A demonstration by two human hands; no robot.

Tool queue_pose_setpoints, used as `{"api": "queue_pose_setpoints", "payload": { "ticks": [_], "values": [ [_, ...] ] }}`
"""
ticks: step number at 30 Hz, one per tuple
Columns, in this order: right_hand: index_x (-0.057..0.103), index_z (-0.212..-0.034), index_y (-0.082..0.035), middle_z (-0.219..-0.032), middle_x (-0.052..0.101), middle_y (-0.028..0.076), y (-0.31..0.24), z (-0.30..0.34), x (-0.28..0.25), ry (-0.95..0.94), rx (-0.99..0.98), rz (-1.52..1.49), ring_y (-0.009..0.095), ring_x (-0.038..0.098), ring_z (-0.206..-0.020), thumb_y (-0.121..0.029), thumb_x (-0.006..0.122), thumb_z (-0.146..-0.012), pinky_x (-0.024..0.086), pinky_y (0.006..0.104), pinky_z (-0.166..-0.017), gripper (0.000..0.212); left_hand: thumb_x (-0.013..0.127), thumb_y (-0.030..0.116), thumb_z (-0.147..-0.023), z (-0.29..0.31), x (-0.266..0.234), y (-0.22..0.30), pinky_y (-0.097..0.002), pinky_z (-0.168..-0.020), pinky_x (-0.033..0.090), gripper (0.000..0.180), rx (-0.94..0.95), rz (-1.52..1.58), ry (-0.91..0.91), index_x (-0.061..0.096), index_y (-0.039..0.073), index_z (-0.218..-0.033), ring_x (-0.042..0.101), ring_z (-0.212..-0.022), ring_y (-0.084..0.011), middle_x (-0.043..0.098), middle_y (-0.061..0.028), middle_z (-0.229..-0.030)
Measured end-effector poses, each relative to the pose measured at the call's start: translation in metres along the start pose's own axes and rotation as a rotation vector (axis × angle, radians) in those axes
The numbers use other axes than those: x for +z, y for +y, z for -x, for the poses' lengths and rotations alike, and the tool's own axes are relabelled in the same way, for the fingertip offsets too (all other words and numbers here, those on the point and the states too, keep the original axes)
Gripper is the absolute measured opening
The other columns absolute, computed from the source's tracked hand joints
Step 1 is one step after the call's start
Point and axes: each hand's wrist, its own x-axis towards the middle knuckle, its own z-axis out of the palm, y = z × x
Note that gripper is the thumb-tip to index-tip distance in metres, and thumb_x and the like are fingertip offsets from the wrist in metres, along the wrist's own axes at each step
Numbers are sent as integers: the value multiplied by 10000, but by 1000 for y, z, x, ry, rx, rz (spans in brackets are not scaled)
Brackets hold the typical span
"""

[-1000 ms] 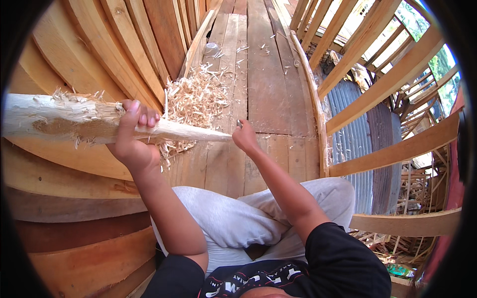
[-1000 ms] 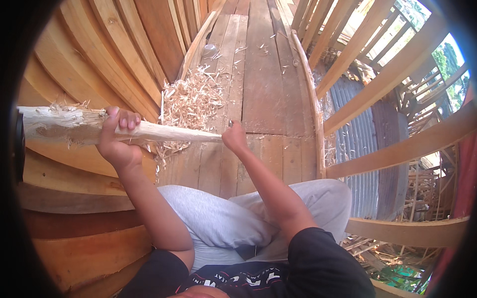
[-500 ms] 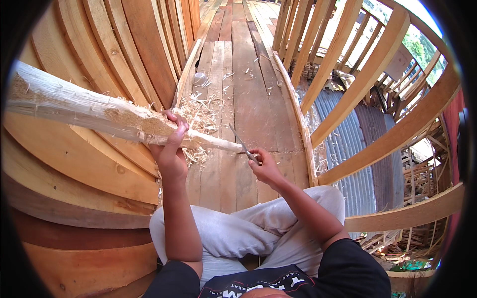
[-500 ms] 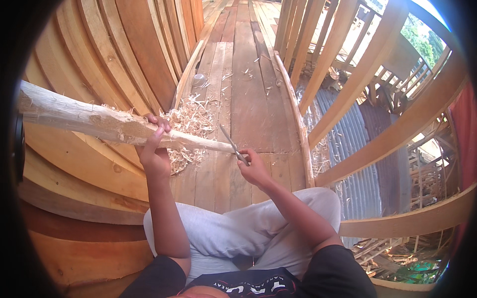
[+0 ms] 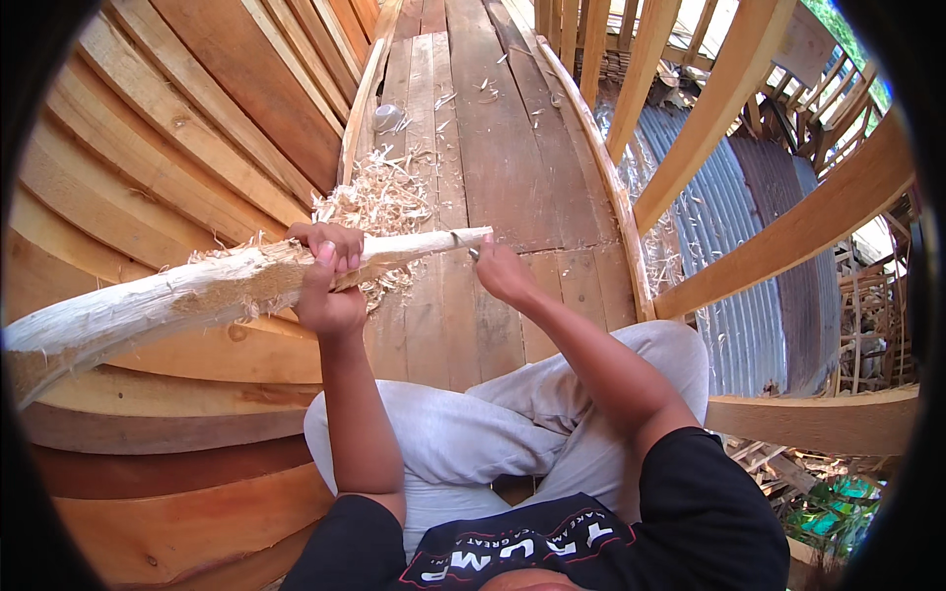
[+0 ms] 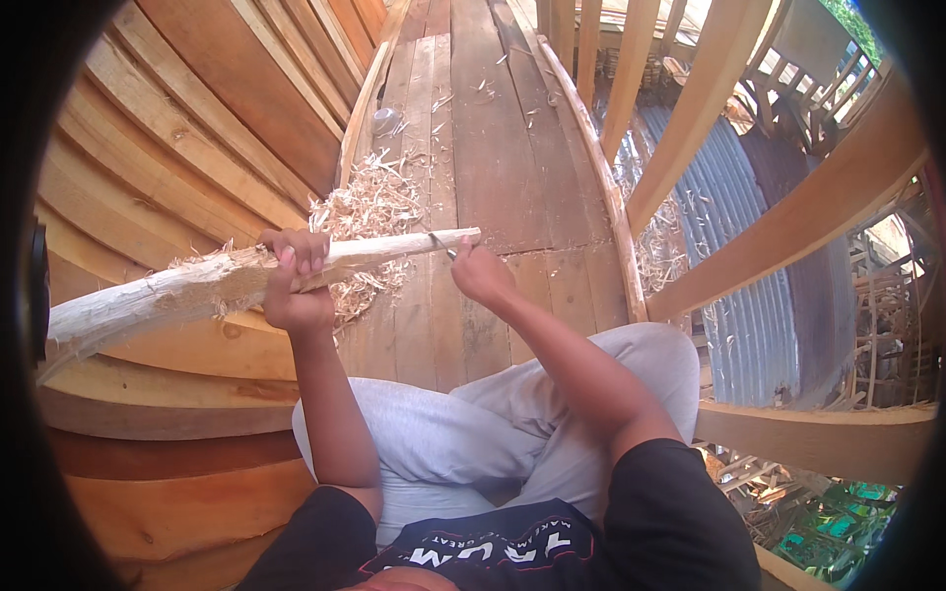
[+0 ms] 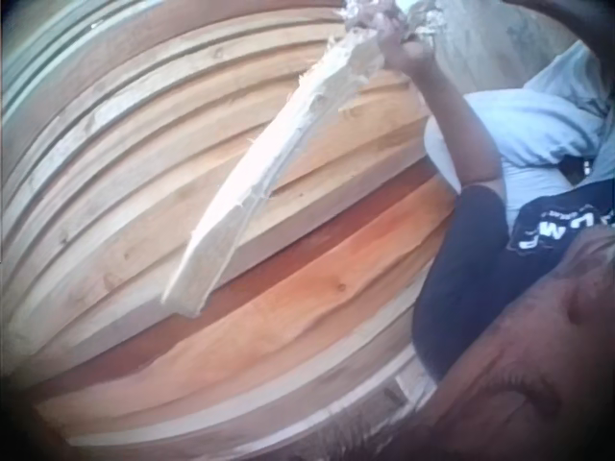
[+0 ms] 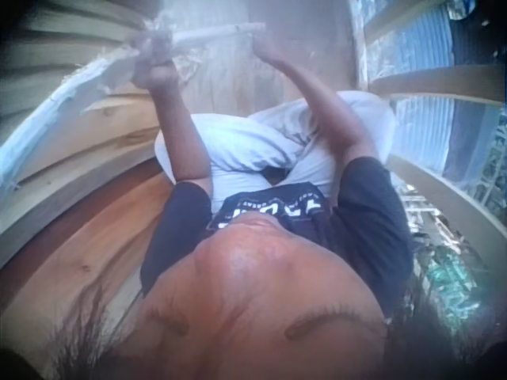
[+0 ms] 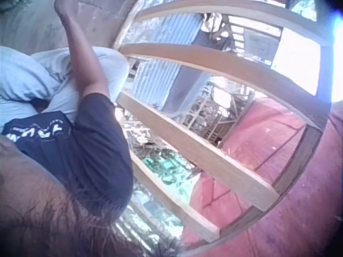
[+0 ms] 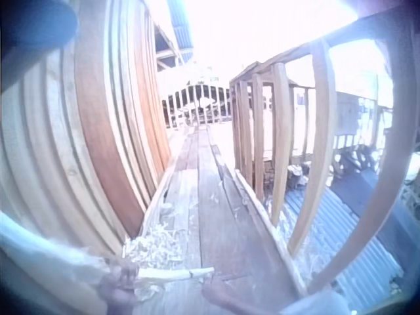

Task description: The person sits inside a wooden boat and uses a knife to carve a long wooden stick, peeling away shavings. The person rotates the stick and continues carving along its length.

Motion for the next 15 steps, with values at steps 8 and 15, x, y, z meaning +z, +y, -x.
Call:
{"api": "queue_pose_setpoints", "payload": {
  "ticks": [8,15],
  "values": [
    [654,-859,82,-933,656,282,45,-27,-8,111,-69,98,457,626,-913,-302,316,-961,473,529,-842,522,508,90,-780,7,18,-5,-287,-607,316,159,-32,12,-187,350,92,-795,337,-591,-131,356,-26,-640],
    [657,-855,83,-920,638,321,-53,17,-23,-84,-111,-35,480,610,-916,-321,306,-956,458,528,-861,544,506,131,-780,10,13,1,-288,-615,301,167,-25,-69,-187,341,106,-776,334,-591,-123,355,-15,-637]
  ]
}}
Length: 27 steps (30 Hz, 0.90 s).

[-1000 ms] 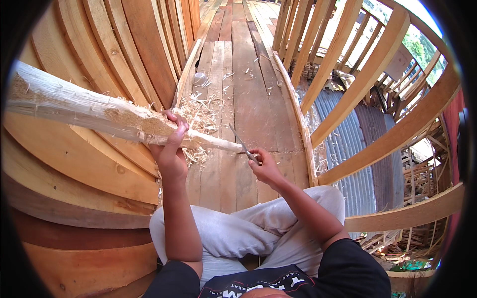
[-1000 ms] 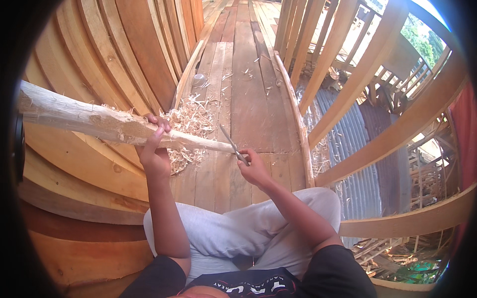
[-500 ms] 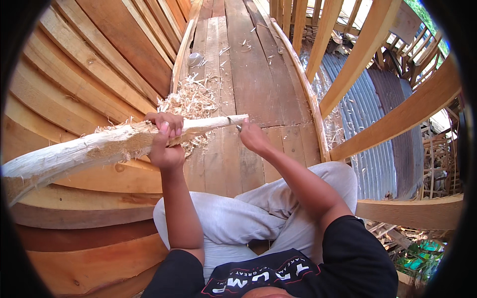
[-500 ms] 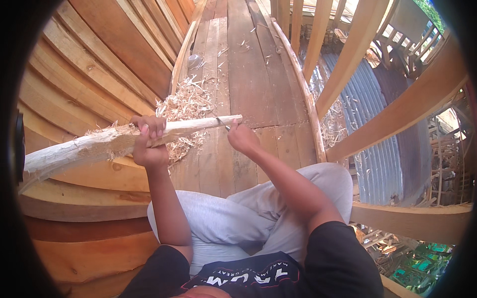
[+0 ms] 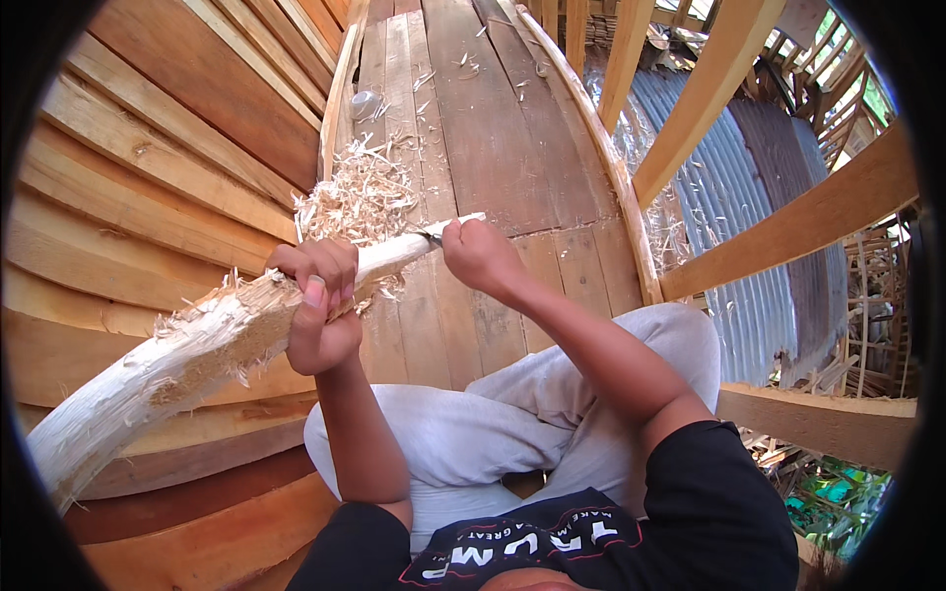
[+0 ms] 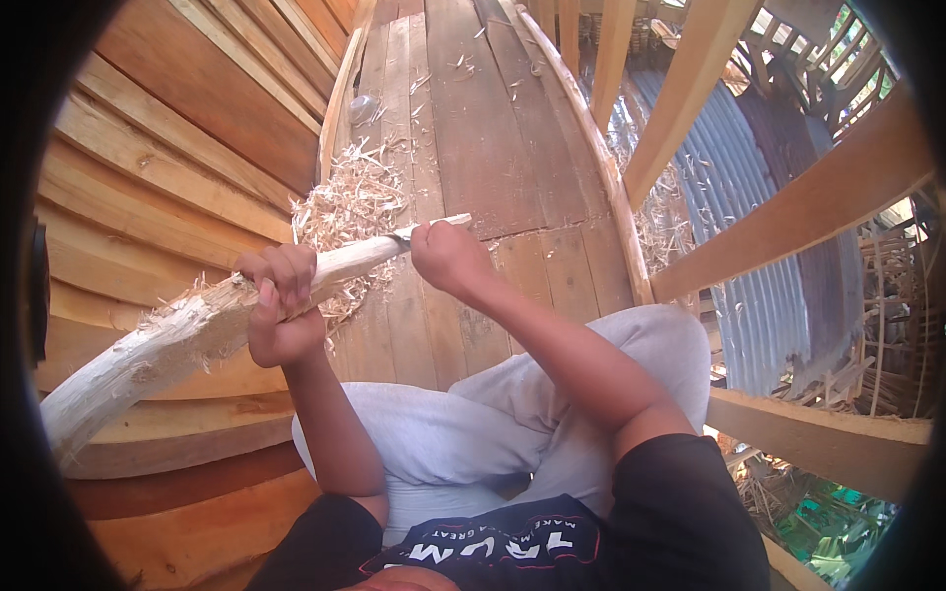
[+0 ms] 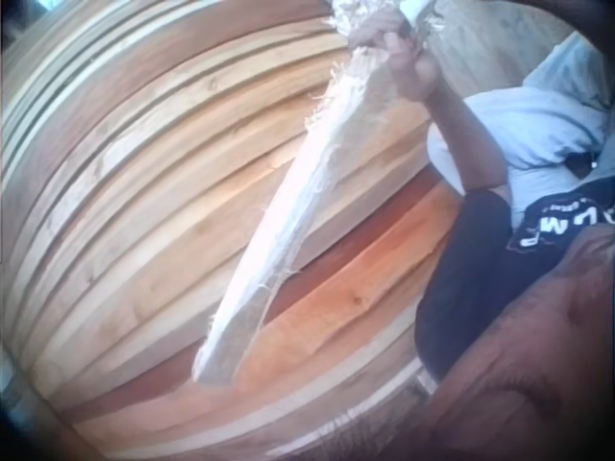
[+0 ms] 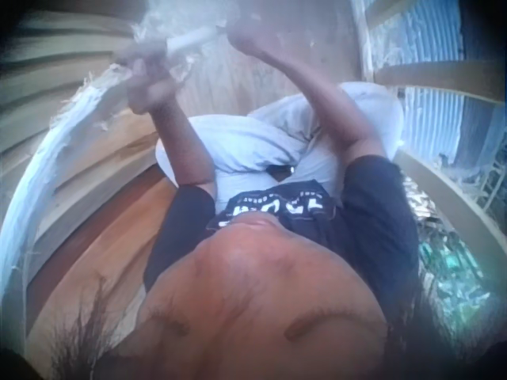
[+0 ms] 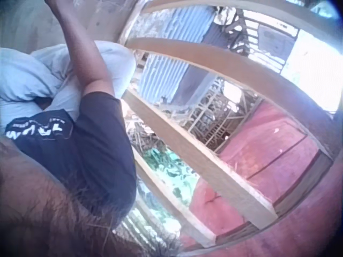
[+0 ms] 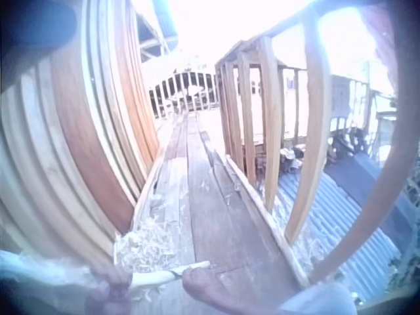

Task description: The person sits inside a wooden boat and uses a knife to carve a long wooden stick, peeling away shavings. The person rotates the stick and continues carving along its length.

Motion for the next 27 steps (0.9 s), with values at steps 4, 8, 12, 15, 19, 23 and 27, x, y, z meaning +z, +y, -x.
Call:
{"api": "queue_pose_setpoints", "payload": {
  "ticks": [4,8,12,15,19,23,27],
  "values": [
    [657,-828,80,-885,641,315,25,-13,0,90,35,39,480,616,-876,-317,314,-953,462,532,-844,539,506,171,-787,-3,-4,0,-291,-631,277,194,-34,-11,25,319,128,-754,328,-587,-115,338,5,-627],
    [659,-829,76,-861,642,309,-3,6,-5,72,-47,74,475,621,-851,-308,328,-951,470,531,-834,522,500,170,-792,-3,-6,5,-294,-639,276,189,-32,-12,-7,319,127,-758,319,-595,-117,330,3,-632],
    [654,-788,69,-833,631,312,9,6,0,103,-51,62,485,612,-830,-294,333,-945,467,536,-818,509,509,116,-782,-2,-5,-3,-283,-611,302,174,3,48,10,336,99,-771,335,-591,-124,359,-19,-626],
    [643,-733,81,-807,612,332,40,-11,9,236,-6,81,502,597,-805,-282,334,-942,465,540,-779,521,516,128,-781,-5,-8,-2,-283,-608,301,181,-4,54,0,337,101,-768,335,-585,-124,359,-17,-624],
    [653,-809,74,-878,627,317,13,2,-4,68,-75,77,482,607,-866,-296,332,-941,468,533,-806,508,519,134,-775,-5,-16,0,-286,-610,302,184,10,65,-54,338,105,-763,337,-572,-123,357,-12,-620],
    [666,-880,53,-936,650,289,12,2,-3,16,3,106,455,619,-919,-308,334,-941,472,524,-846,494,524,144,-764,-2,-11,-2,-295,-613,306,188,6,33,-43,339,114,-750,340,-566,-123,355,-5,-617],
    [660,-840,54,-901,657,283,18,-9,0,73,46,88,454,625,-906,-313,323,-954,471,528,-846,511,523,142,-762,-7,-20,0,-295,-618,307,186,12,57,-61,339,115,-753,340,-565,-123,361,-3,-619]
  ]
}}
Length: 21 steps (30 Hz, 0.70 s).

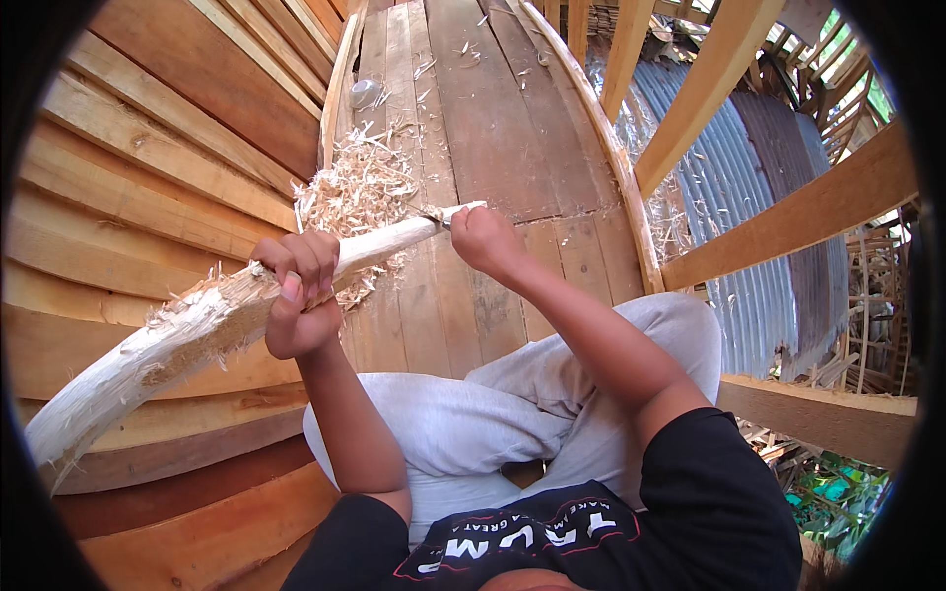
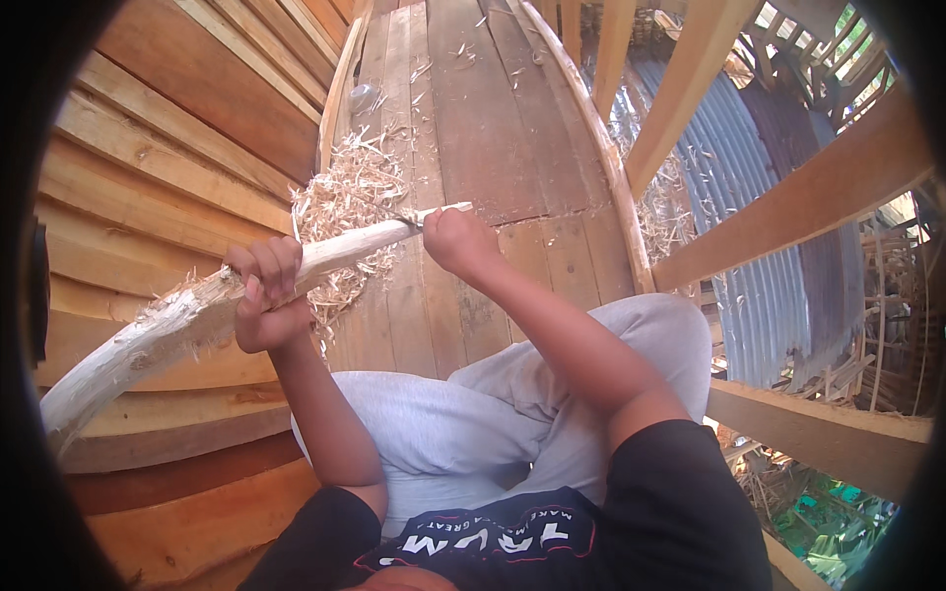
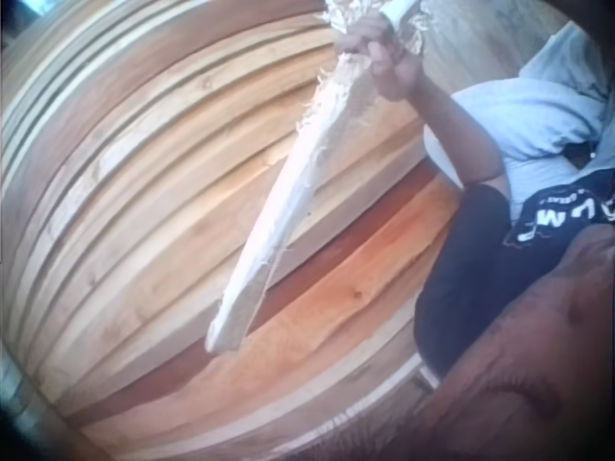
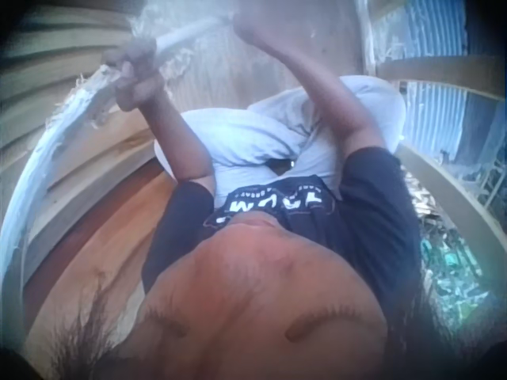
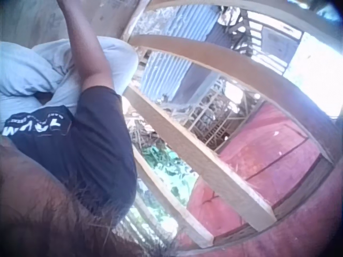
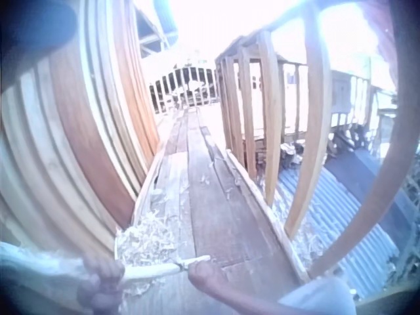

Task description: The person sits inside a wooden boat and uses a knife to carve a long wooden stick, peeling away shavings. The person rotates the stick and continues carving along its length.

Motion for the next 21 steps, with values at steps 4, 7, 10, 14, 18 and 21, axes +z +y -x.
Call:
{"api": "queue_pose_setpoints", "payload": {
  "ticks": [4,7,10,14,18,21],
  "values": [
    [632,-759,76,-836,624,315,-27,28,-6,16,-101,-1,489,604,-810,-299,330,-954,460,548,-787,519,522,140,-759,0,-7,4,-296,-626,309,184,1,3,-24,340,114,-756,342,-568,-124,365,-5,-621],
    [671,-840,43,-906,653,289,-41,34,-15,-52,-80,-7,453,624,-905,-316,317,-954,471,526,-851,517,523,135,-760,6,-4,3,-296,-630,309,184,-4,0,-65,341,114,-757,344,-571,-125,366,-6,-623],
    [673,-880,53,-937,656,284,1,5,1,15,-24,44,448,626,-907,-309,312,-952,470,528,-854,516,527,128,-765,1,-4,1,-297,-629,310,184,-11,22,-86,344,115,-754,344,-569,-124,366,-3,-619],
    [676,-888,51,-956,654,282,-3,8,2,-33,-3,24,440,628,-921,-308,313,-949,475,513,-857,514,527,127,-766,3,-7,2,-295,-624,307,181,-5,36,-53,346,115,-750,341,-567,-125,364,-4,-617],
    [631,-750,87,-837,623,319,-54,41,-18,-55,-182,37,492,600,-838,-295,323,-953,467,536,-799,530,529,123,-764,2,-10,5,-293,-618,304,184,3,9,-94,345,115,-744,340,-563,-125,364,-3,-617],
    [676,-814,46,-897,655,285,17,-7,-1,-5,-92,-56,446,631,-878,-303,319,-953,484,515,-830,518,527,120,-761,7,-1,1,-293,-613,302,181,-25,50,-103,347,115,-747,340,-561,-125,366,-3,-618]
  ]
}}
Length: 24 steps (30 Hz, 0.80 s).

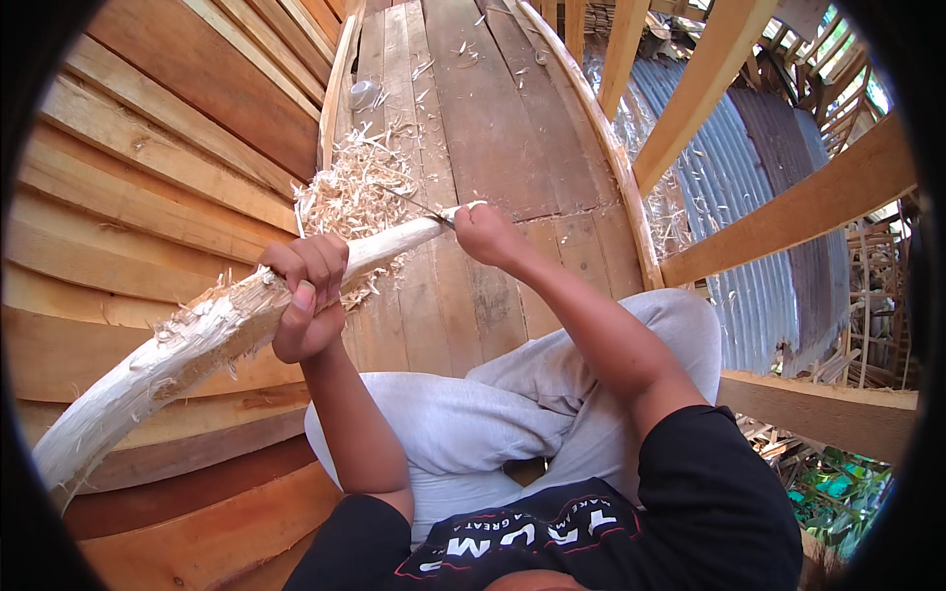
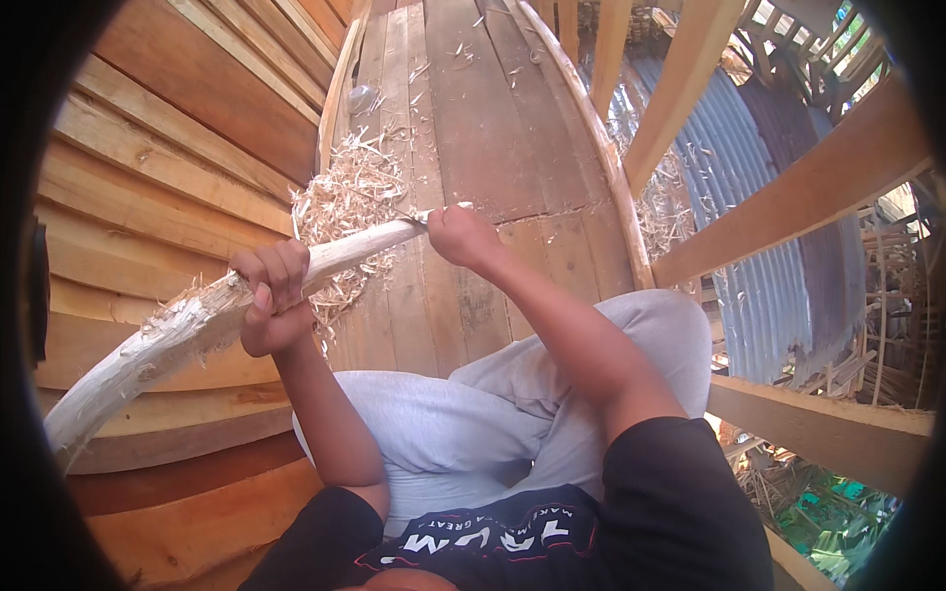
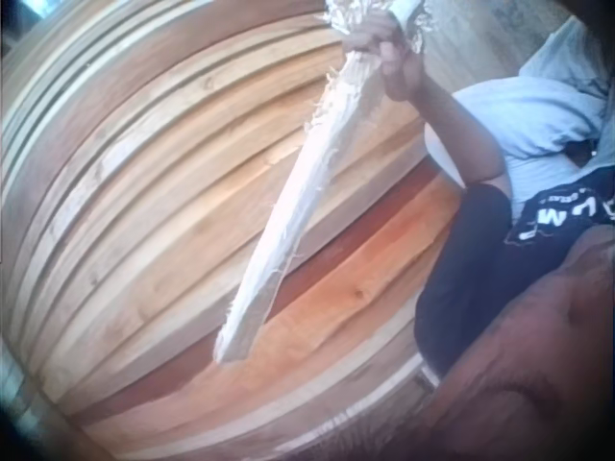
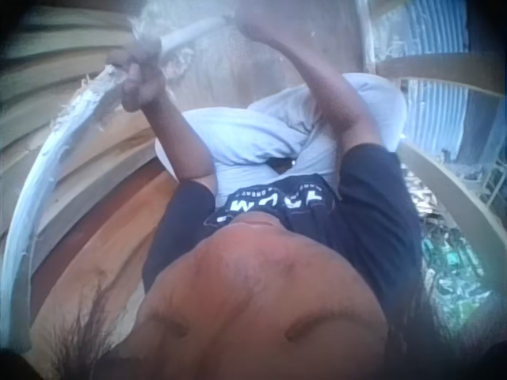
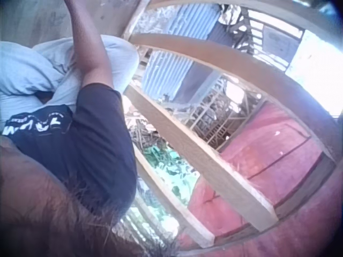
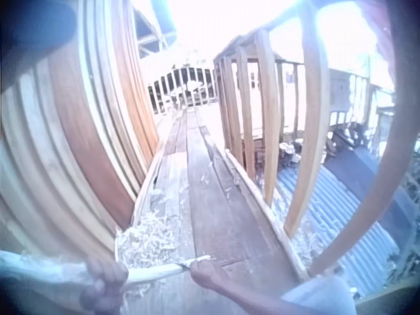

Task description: The person sits inside a wooden boat and uses a knife to carve a long wooden stick, peeling away shavings. The person rotates the stick and continues carving along its length.

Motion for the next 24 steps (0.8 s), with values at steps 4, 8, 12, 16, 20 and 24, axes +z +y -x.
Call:
{"api": "queue_pose_setpoints", "payload": {
  "ticks": [4,8,12,16,20,24],
  "values": [
    [670,-806,54,-882,654,286,-22,8,3,42,72,74,444,633,-869,-306,321,-948,488,525,-809,520,524,116,-754,-2,-8,0,-291,-607,302,175,20,-1,6,349,117,-751,343,-561,-122,369,-2,-617],
    [670,-820,56,-891,656,283,-67,35,-14,-29,3,151,435,638,-864,-304,323,-947,498,516,-796,515,521,118,-751,-4,-9,4,-288,-608,302,172,24,-45,-22,349,118,-749,345,-561,-120,371,0,-618],
    [678,-834,43,-872,663,268,-1,-4,2,37,6,150,414,652,-858,-306,323,-949,506,514,-788,510,520,118,-750,-5,-4,-1,-287,-608,301,170,13,-16,-1,350,119,-747,344,-555,-119,371,3,-615],
    [670,-765,37,-807,652,267,-32,22,4,77,38,154,445,639,-798,-308,341,-951,499,528,-762,511,517,113,-743,-3,-15,2,-294,-609,300,171,29,12,-3,346,120,-742,341,-554,-120,366,3,-613],
    [677,-742,21,-767,658,243,-76,40,-7,1,-76,207,466,632,-750,-296,354,-955,503,534,-741,501,518,113,-741,2,-14,6,-295,-608,298,170,18,-46,-20,348,118,-741,330,-555,-121,358,5,-610],
    [673,-875,49,-937,643,292,63,-19,2,91,187,271,467,623,-887,-298,333,-955,494,513,-813,492,539,126,-740,-7,-5,-1,-293,-597,295,183,16,-16,-18,356,119,-735,325,-535,-120,360,9,-595]
  ]
}}
